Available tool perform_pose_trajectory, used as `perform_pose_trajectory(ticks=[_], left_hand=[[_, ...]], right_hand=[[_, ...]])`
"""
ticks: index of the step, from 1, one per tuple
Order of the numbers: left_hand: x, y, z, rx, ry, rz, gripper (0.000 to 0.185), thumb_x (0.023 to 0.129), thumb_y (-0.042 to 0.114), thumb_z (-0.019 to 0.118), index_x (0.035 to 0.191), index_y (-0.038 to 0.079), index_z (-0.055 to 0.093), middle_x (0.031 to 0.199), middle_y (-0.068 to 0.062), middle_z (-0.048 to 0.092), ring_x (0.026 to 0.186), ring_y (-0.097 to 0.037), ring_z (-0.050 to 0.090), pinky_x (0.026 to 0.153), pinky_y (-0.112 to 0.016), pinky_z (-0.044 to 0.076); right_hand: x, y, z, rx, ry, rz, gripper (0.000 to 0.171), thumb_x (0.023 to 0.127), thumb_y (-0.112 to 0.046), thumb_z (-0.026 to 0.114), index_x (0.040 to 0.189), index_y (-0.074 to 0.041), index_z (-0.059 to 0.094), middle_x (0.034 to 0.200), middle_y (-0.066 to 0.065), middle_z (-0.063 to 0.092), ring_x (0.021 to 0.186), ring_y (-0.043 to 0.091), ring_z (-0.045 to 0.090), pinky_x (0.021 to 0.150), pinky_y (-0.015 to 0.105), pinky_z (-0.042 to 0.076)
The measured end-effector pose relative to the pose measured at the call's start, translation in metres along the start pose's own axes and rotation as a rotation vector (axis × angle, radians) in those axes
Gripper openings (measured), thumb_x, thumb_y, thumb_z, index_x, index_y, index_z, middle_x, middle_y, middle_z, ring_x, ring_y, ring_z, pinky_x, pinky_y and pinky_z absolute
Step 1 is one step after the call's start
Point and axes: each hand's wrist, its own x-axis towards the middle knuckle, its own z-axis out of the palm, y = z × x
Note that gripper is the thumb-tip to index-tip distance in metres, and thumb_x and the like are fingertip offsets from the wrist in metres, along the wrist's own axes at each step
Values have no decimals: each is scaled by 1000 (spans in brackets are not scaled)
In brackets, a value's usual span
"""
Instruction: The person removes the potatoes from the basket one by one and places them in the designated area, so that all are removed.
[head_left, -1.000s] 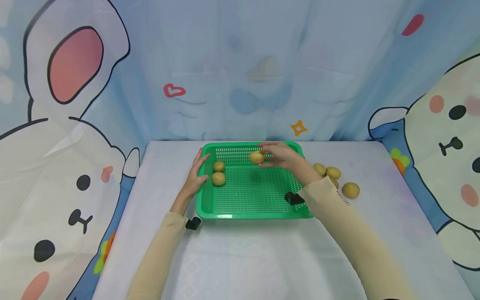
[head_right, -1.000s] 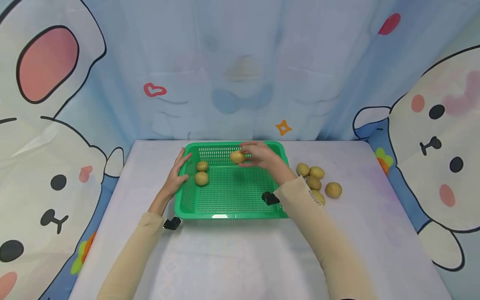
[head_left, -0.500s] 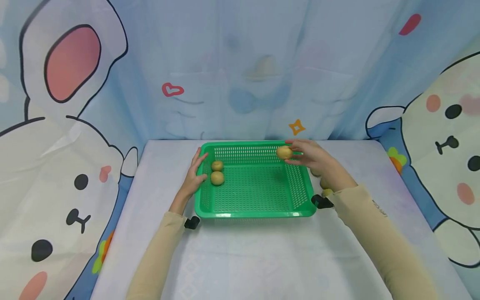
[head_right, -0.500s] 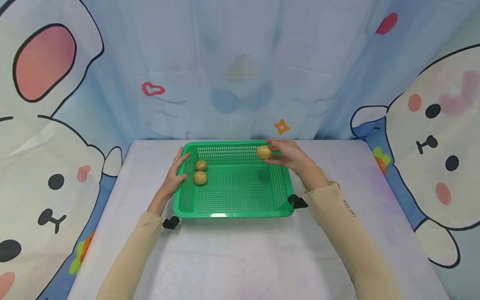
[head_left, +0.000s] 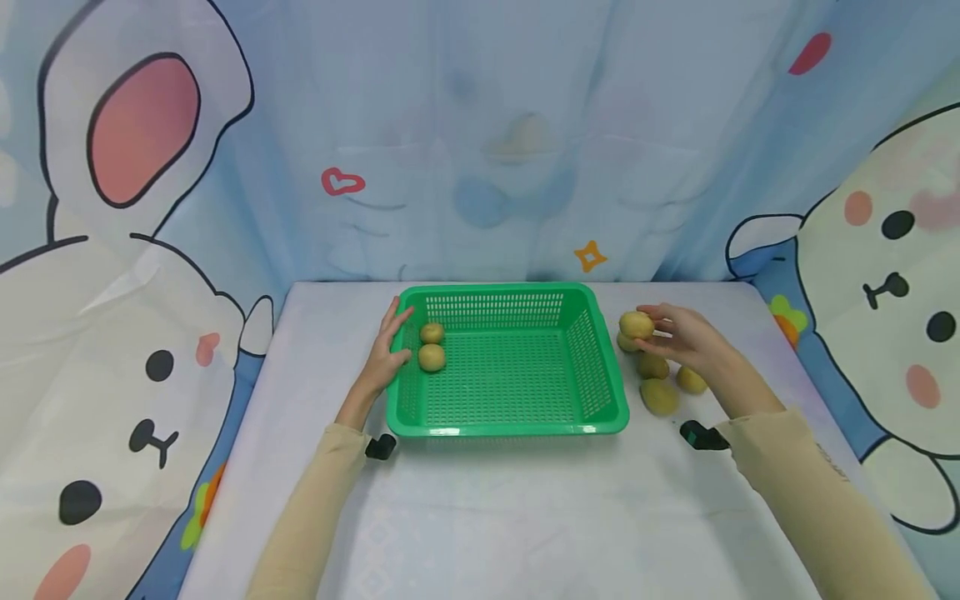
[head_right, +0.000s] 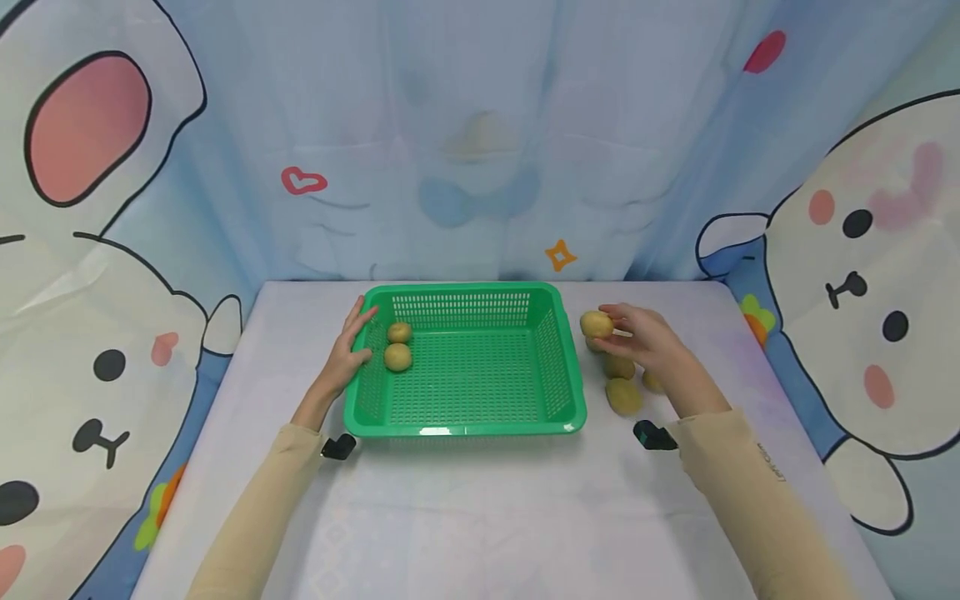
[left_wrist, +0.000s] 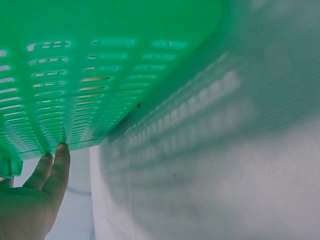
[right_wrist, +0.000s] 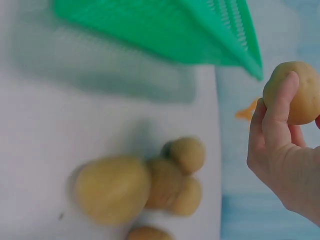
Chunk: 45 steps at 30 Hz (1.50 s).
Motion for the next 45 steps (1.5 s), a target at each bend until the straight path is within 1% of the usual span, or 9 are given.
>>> perform_pose_trajectory(ticks=[4, 9, 15, 19, 25, 29, 33, 40, 45], left_hand=[[-1, -1, -1, -8, 2, -6, 76, 75, -15, 44, 149, -10, 29, 164, -21, -2, 150, -35, -6, 112, -58, 17], [0, -1, -1, -12, 1, -7, 76, 75, -16, 44, 150, -10, 29, 163, -21, -3, 150, -35, -6, 112, -57, 17], [-1, 1, -1, -7, 0, -14, 76, 75, -16, 44, 150, -10, 29, 164, -21, -3, 150, -34, -6, 113, -56, 17], [0, 2, -2, -12, 9, -14, 76, 74, -15, 44, 149, -10, 30, 164, -20, -2, 150, -34, -6, 113, -57, 16], [1, 1, 0, -13, 6, -9, 77, 73, -14, 43, 149, -11, 29, 164, -20, -3, 150, -35, -6, 111, -55, 19], [2, 0, 0, -7, 8, -8, 78, 72, -13, 44, 149, -12, 29, 163, -22, -2, 150, -36, -6, 112, -56, 17], [1, 2, 0, -9, 9, -11, 77, 73, -13, 44, 149, -11, 29, 164, -19, -2, 150, -34, -6, 112, -55, 18], [1, 2, 0, -8, 11, -18, 77, 73, -13, 44, 149, -12, 29, 164, -20, -2, 150, -34, -6, 111, -54, 18], [1, 1, 0, 2, 8, -15, 78, 72, -12, 44, 148, -13, 29, 163, -23, -2, 150, -36, -6, 111, -56, 17]], right_hand=[[-6, 8, -22, 21, 26, 13, 26, 103, -22, 47, 93, -18, 71, 125, 1, 35, 101, 19, 52, 91, 30, 52], [-12, 24, -46, 28, 55, 42, 22, 103, -24, 48, 99, -17, 68, 124, 3, 34, 97, 19, 56, 95, 32, 49], [-18, 49, -69, 23, 41, 53, 28, 104, -23, 45, 95, -17, 71, 125, 6, 32, 94, 19, 57, 94, 32, 50], [-20, 59, -76, 18, 24, 46, 32, 104, -22, 44, 91, -17, 73, 124, 7, 34, 93, 18, 57, 91, 29, 52], [-25, 65, -86, 46, 26, 34, 32, 104, -25, 44, 94, -19, 74, 123, 6, 35, 93, 17, 59, 91, 30, 52], [-30, 67, -96, 95, 37, 47, 28, 104, -22, 45, 95, -18, 70, 123, 6, 32, 92, 18, 60, 92, 31, 51], [-32, 73, -106, 114, 56, 67, 29, 103, -20, 45, 91, -17, 72, 117, 7, 36, 89, 19, 61, 89, 31, 53], [-30, 86, -115, 56, 73, 62, 35, 103, -22, 44, 88, -19, 75, 115, 9, 37, 88, 18, 59, 86, 31, 54], [-31, 91, -119, 55, 106, 67, 35, 103, -22, 45, 84, -19, 75, 107, 6, 44, 84, 18, 61, 84, 30, 55]])
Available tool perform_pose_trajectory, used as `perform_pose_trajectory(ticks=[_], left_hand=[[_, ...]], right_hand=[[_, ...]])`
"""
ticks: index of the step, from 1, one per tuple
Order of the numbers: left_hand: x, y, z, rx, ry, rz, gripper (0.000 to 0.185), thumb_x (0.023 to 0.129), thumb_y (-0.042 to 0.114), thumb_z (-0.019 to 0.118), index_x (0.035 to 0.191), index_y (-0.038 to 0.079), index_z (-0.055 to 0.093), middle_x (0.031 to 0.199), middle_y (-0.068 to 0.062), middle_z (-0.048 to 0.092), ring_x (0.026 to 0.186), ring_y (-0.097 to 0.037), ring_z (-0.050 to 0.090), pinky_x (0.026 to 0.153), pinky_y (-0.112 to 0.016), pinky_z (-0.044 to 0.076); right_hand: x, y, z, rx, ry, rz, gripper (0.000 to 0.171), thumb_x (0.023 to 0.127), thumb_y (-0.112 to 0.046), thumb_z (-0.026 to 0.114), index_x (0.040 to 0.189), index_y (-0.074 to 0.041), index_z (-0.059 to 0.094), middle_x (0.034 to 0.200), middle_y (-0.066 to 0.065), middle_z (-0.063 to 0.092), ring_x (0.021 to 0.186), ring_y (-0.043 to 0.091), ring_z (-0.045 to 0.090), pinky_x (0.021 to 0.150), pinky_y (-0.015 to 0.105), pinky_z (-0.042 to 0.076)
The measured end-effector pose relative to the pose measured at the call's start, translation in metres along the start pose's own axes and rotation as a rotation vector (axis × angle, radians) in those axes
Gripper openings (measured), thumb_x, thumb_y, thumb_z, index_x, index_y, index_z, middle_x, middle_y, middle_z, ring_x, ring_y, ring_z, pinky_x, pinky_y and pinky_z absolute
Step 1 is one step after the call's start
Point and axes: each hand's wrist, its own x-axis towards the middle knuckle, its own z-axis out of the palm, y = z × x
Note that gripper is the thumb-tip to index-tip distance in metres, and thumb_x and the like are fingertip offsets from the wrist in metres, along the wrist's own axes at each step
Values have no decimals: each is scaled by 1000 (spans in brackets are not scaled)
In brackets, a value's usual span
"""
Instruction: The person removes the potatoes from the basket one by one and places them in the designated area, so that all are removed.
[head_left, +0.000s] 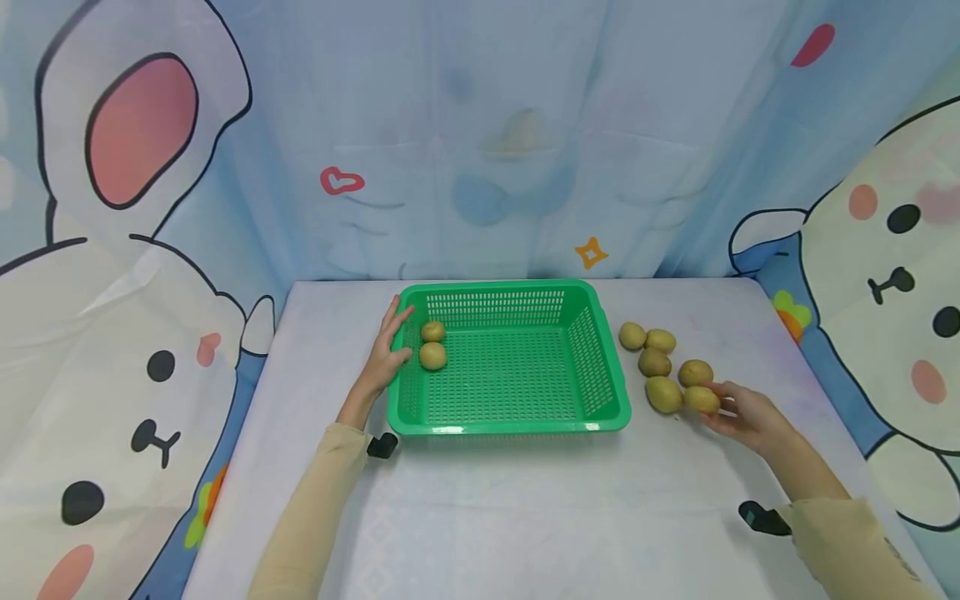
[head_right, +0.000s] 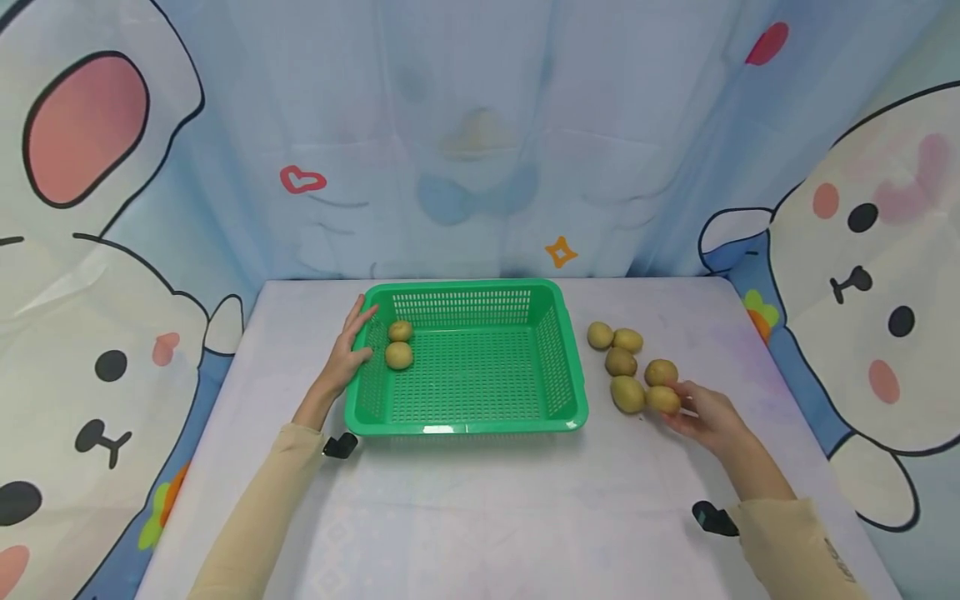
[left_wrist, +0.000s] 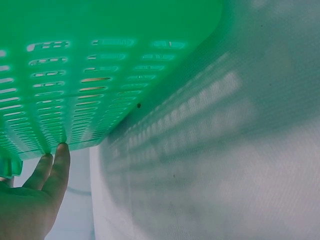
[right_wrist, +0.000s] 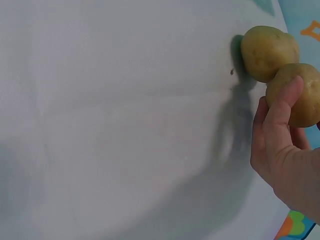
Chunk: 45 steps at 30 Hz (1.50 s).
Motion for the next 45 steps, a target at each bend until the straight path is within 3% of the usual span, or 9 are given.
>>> perform_pose_trajectory(ticks=[8, 12, 17, 21, 26, 30, 33, 38, 45], left_hand=[[0, 1, -1, 0, -9, 2, 76, 75, -13, 44, 150, -10, 29, 164, -20, -3, 150, -34, -6, 110, -54, 20], [6, -20, -1, 5, 1, 7, 78, 74, -14, 44, 151, -6, 30, 164, -17, -3, 150, -32, -7, 109, -54, 20], [10, -42, -1, -4, 32, 15, 80, 73, -12, 45, 152, 0, 34, 166, -8, 1, 151, -25, -4, 111, -53, 17], [10, -43, -1, -3, 41, 24, 81, 72, -11, 45, 152, 1, 35, 166, -8, 2, 151, -24, -4, 112, -54, 16], [10, -37, -1, -8, 21, 20, 80, 73, -14, 44, 152, -3, 32, 165, -14, -1, 151, -29, -6, 113, -58, 14], [5, -18, -1, -18, 2, 13, 80, 72, -14, 44, 150, -9, 29, 164, -20, -3, 150, -34, -7, 112, -57, 16], [1, -4, 0, -10, -3, 5, 79, 71, -13, 44, 149, -12, 28, 163, -23, -3, 150, -36, -6, 111, -55, 18], [0, -1, 0, -6, 7, 17, 79, 71, -12, 44, 148, -13, 29, 162, -25, -2, 150, -38, -6, 112, -59, 16], [0, -3, 0, -24, 3, 27, 78, 72, -14, 44, 148, -12, 30, 163, -24, -3, 150, -36, -6, 113, -57, 14]], right_hand=[[2, 10, -10, -25, 34, -20, 38, 102, -18, 45, 80, -18, 75, 95, 1, 54, 81, 18, 66, 81, 32, 56], [4, 11, -9, -67, 55, -41, 33, 102, -20, 47, 83, -21, 73, 104, 4, 50, 82, 17, 67, 84, 32, 55], [4, 10, -7, -119, 41, -96, 13, 101, -13, 50, 106, -13, 62, 102, 0, 54, 84, 14, 68, 87, 38, 54], [4, 10, -5, -149, 36, -108, 22, 100, -10, 53, 122, -6, 50, 94, -6, 61, 84, 13, 68, 88, 40, 53], [2, 7, -2, -218, 52, -127, 46, 100, -12, 54, 138, 5, 36, 92, -11, 62, 84, 11, 67, 88, 43, 53], [-1, 2, -1, -276, 80, -152, 57, 100, -17, 54, 146, 8, 28, 96, -11, 60, 86, 9, 64, 88, 43, 53], [-4, -5, 0, -265, 91, -163, 52, 101, -22, 53, 143, 3, 35, 97, -11, 61, 88, 8, 64, 89, 42, 53], [-7, -18, 5, -158, 68, -177, 31, 101, -26, 53, 127, -10, 48, 96, -8, 65, 91, 13, 68, 90, 41, 52], [-5, -28, 28, -142, 34, -190, 30, 100, -26, 56, 124, -10, 48, 97, -6, 69, 95, 13, 67, 90, 39, 53]])
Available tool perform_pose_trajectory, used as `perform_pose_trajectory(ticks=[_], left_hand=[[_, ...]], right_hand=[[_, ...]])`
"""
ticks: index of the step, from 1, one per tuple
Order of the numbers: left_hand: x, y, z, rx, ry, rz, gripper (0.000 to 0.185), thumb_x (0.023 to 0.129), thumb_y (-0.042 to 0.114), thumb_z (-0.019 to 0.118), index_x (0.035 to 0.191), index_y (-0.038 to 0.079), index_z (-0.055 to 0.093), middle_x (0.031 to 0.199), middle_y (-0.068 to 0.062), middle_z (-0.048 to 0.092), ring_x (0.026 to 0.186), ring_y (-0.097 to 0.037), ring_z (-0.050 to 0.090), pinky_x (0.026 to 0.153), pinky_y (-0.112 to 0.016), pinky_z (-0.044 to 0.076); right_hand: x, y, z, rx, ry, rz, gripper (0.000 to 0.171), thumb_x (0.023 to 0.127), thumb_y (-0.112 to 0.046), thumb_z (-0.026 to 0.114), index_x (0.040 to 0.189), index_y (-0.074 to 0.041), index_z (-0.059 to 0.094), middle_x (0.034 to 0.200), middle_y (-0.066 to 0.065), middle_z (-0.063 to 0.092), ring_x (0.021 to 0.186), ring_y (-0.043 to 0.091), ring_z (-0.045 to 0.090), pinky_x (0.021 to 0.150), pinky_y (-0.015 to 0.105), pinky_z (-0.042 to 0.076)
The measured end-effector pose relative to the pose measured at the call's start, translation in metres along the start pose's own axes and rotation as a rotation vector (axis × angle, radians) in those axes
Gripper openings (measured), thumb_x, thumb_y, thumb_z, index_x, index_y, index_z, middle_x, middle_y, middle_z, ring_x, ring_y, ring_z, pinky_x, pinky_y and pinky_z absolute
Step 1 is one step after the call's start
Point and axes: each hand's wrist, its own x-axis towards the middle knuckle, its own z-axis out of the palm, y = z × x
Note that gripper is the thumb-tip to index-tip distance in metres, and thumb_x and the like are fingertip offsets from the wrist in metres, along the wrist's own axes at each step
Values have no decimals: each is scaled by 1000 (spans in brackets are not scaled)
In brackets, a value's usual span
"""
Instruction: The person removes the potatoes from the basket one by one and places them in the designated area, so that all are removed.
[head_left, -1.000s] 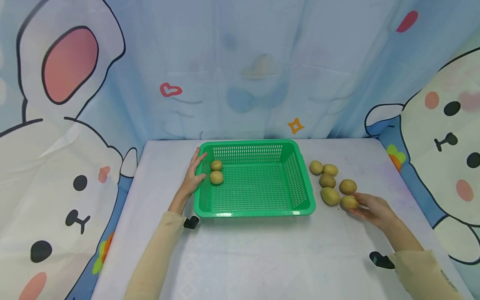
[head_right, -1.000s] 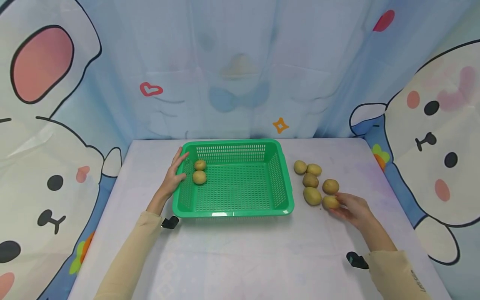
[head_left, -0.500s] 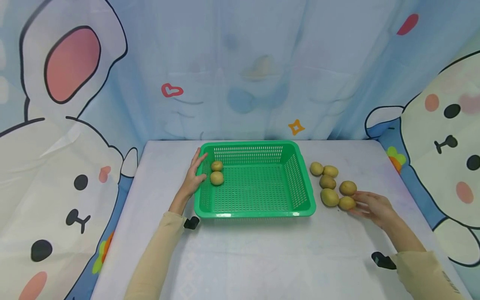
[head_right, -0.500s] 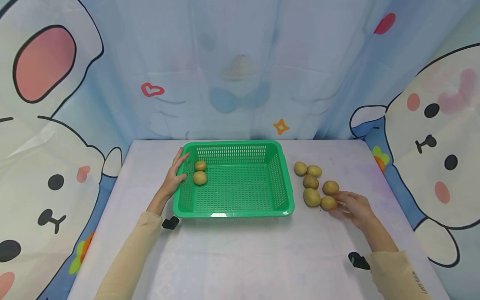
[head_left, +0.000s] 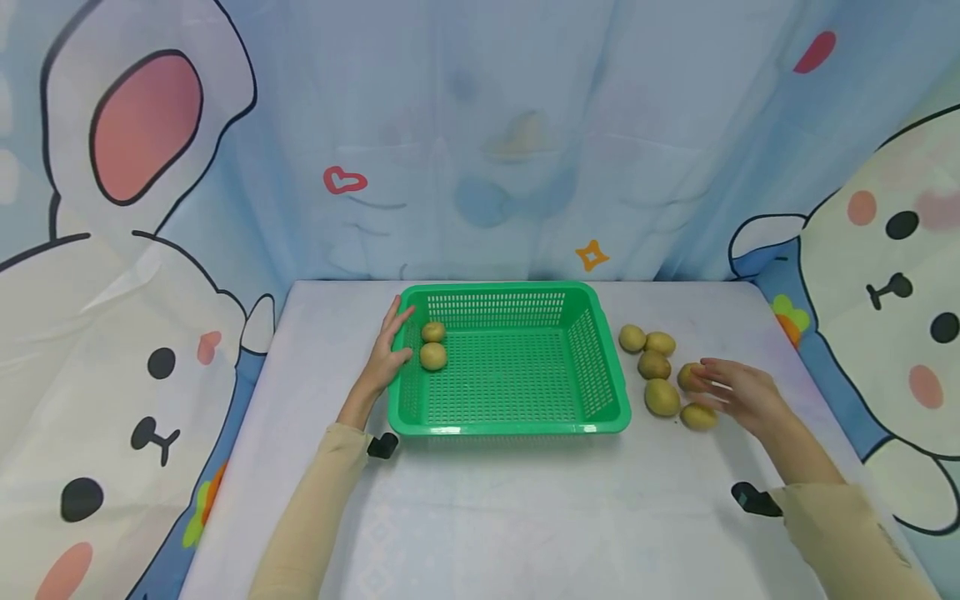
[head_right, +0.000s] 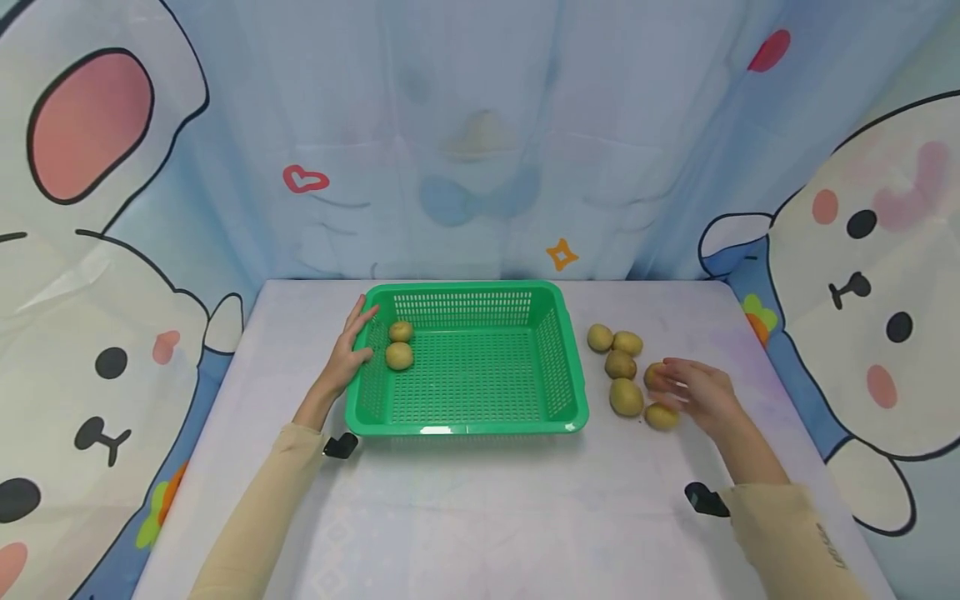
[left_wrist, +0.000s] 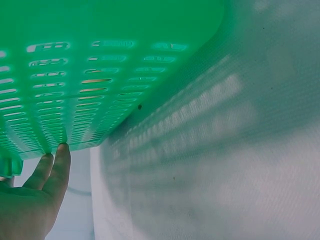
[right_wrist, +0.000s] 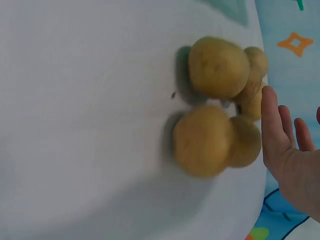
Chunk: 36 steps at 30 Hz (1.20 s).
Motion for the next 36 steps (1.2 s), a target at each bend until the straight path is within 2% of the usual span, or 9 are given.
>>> perform_pose_trajectory(ticks=[3, 7, 10, 14, 18, 22, 29, 36], left_hand=[[0, 0, 0, 0, -6, -3, 77, 73, -14, 44, 149, -11, 29, 163, -23, -3, 150, -35, -6, 114, -57, 14], [1, 1, 0, 7, -3, -6, 78, 72, -15, 44, 149, -12, 29, 163, -23, -3, 150, -36, -6, 112, -57, 16], [0, 1, 0, 13, 0, -4, 78, 72, -14, 44, 148, -13, 29, 163, -23, -2, 150, -37, -6, 111, -57, 18], [0, 2, 0, 11, 1, -2, 78, 72, -14, 44, 149, -12, 29, 164, -21, -2, 150, -36, -6, 111, -55, 19], [-1, 1, 0, 7, -2, -5, 77, 74, -13, 44, 149, -11, 30, 164, -18, -2, 150, -34, -6, 109, -52, 21], [0, 0, 0, 9, -6, -5, 76, 74, -14, 44, 149, -11, 29, 164, -17, -2, 150, -33, -6, 109, -51, 21], [0, 0, -1, 17, -6, -3, 76, 75, -14, 44, 149, -10, 30, 164, -17, -2, 150, -33, -6, 109, -53, 21], [0, 2, -1, 21, -20, 2, 76, 76, -14, 43, 150, -11, 27, 164, -18, -4, 150, -34, -8, 110, -56, 19]], right_hand=[[4, -6, 13, -27, -13, -23, 24, 101, -26, 54, 120, -13, 49, 96, -6, 69, 96, 13, 67, 91, 40, 52], [8, -18, 33, -46, -42, -39, 30, 102, -27, 51, 127, -11, 46, 102, -4, 67, 102, 15, 67, 96, 41, 47], [10, -29, 51, -50, -70, -24, 33, 102, -28, 51, 130, -13, 45, 116, 0, 62, 108, 16, 64, 99, 39, 45], [15, -41, 79, -96, -80, -19, 40, 102, -29, 50, 138, -13, 42, 142, 13, 47, 118, 18, 60, 101, 38, 44], [19, -46, 105, -155, -87, -25, 57, 105, -30, 43, 155, -10, 26, 157, 19, 31, 134, 27, 47, 101, 38, 44], [24, -49, 125, -169, -139, -55, 59, 106, -26, 37, 158, -7, 17, 158, 22, 26, 141, 35, 35, 102, 40, 43], [34, -54, 155, -257, -190, -128, 58, 107, -21, 35, 157, -2, 14, 156, 25, 28, 140, 38, 36, 102, 44, 44], [42, -56, 193, -235, -272, -149, 56, 107, -19, 34, 157, -1, 16, 157, 26, 25, 142, 40, 32, 106, 48, 39]])
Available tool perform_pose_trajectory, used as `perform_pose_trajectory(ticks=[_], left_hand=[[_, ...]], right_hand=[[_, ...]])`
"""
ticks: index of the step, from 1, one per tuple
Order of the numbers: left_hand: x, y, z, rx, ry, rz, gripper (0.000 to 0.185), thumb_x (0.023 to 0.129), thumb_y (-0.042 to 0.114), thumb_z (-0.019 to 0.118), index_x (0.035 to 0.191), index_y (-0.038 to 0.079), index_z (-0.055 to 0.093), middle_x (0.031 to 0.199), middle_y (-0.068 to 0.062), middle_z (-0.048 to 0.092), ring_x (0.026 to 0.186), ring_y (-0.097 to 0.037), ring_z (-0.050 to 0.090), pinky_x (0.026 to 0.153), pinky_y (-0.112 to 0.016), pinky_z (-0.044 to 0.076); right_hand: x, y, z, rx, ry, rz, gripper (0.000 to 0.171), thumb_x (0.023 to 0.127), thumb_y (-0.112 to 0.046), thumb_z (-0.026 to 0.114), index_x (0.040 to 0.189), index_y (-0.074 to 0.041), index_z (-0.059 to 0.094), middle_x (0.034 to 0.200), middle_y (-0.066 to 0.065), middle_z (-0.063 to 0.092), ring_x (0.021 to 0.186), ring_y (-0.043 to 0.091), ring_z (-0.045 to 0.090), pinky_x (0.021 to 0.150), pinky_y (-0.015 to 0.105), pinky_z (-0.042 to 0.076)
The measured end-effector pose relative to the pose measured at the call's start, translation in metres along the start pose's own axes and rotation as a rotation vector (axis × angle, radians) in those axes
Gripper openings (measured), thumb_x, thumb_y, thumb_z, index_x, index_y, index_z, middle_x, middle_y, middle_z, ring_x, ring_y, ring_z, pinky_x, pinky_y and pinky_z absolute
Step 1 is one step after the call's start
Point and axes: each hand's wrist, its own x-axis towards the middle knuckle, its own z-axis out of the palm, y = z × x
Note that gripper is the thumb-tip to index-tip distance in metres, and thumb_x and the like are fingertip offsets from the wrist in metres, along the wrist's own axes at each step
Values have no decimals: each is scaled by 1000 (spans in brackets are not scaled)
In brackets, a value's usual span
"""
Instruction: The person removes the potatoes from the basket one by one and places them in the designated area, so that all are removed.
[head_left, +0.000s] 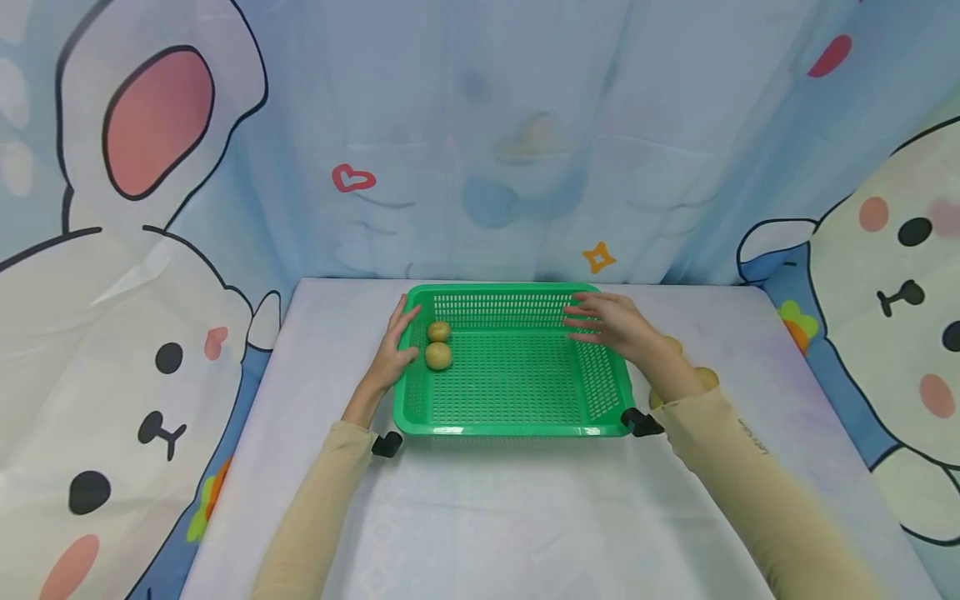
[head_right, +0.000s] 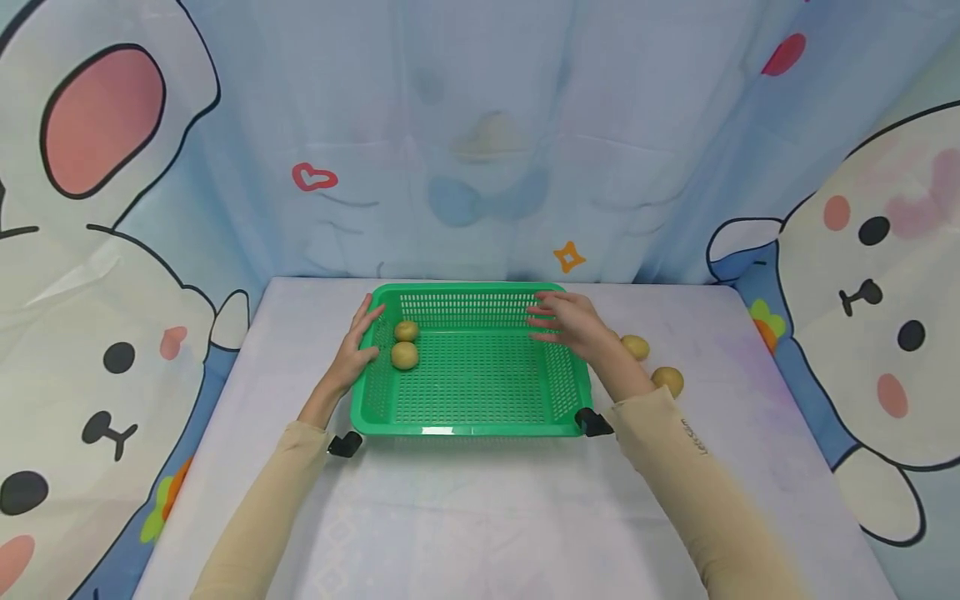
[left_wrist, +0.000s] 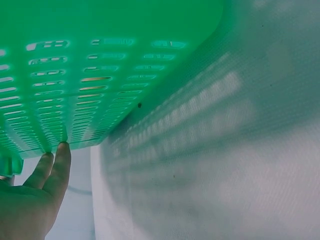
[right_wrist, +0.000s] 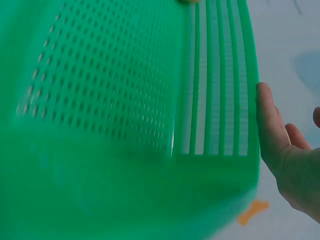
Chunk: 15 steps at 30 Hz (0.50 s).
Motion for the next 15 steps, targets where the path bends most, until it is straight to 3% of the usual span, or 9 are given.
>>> perform_pose_trajectory(ticks=[8, 15], left_hand=[[2, 1, 0, -1, 0, -10, 75, 76, -16, 44, 150, -11, 27, 164, -20, -4, 150, -35, -8, 113, -61, 14], [0, -1, 0, 2, -2, -7, 76, 76, -13, 44, 150, -11, 27, 163, -23, -4, 150, -37, -8, 113, -63, 13]], right_hand=[[26, -5, 43, 61, -67, 11, 52, 107, -13, 35, 155, 0, 23, 155, 27, 29, 141, 42, 33, 105, 50, 40], [44, 4, 84, 25, -100, 18, 52, 105, -10, 39, 153, 4, 26, 153, 29, 33, 138, 45, 37, 104, 53, 41]])
